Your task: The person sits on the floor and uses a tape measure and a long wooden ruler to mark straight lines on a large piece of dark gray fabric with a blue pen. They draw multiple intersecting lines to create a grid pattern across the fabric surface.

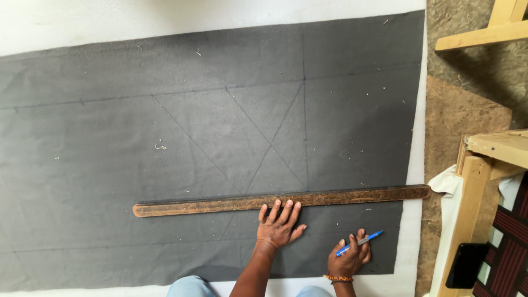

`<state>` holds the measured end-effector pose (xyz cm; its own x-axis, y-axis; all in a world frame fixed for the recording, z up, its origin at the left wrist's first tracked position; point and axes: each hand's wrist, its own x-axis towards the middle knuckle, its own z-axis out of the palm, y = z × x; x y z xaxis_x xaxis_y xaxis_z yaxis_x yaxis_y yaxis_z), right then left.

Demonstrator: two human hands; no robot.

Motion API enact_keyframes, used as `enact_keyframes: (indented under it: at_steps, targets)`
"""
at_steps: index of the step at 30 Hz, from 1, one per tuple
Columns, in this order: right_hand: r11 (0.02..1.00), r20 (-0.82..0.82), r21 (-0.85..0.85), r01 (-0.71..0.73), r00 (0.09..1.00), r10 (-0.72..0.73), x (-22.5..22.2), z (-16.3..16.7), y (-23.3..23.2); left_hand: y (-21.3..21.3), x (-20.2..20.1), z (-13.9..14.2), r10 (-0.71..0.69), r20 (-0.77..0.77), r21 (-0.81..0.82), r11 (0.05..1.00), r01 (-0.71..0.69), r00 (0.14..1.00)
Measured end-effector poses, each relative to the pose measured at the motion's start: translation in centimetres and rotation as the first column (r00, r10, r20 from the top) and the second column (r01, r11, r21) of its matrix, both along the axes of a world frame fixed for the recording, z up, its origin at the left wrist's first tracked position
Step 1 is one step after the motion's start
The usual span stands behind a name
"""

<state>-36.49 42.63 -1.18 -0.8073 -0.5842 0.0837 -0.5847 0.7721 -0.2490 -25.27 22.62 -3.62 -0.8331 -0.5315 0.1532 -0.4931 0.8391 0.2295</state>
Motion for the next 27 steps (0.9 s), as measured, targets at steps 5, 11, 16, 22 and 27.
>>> enact_keyframes:
  at_steps: [5, 11, 16, 22, 27]
  targets:
    - [1.000, -0.012, 0.014, -0.014, 1.000, 0.014, -0.5, 0.6, -1.1, -0.4, -0.3, 0.4, -0.007, 0.012, -0.008, 1.000, 0.007, 1.000]
    - [0.999, -0.026, 0.047, -0.015, 1.000, 0.016, -0.9, 1.2, -2.0, -0.7, -0.7, 1.0, -0.008, 0.018, 0.008, 1.000, 0.008, 1.000]
    - [0.998, -0.046, 0.066, -0.009, 0.999, 0.012, -1.1, 1.7, -2.2, -0.8, -0.7, 1.5, -0.021, 0.032, 0.038, 0.999, 0.020, 0.999]
    - [0.999, -0.084, 0.041, -0.009, 0.996, 0.012, -1.0, 2.5, -2.4, -1.3, -1.0, 4.1, -0.006, 0.041, 0.147, 0.989, 0.000, 0.999]
    - [0.999, -0.097, 0.034, -0.024, 0.995, 0.027, -0.6, 2.8, -2.3, -3.3, -0.4, 5.6, 0.027, 0.050, 0.255, 0.966, -0.038, 0.998]
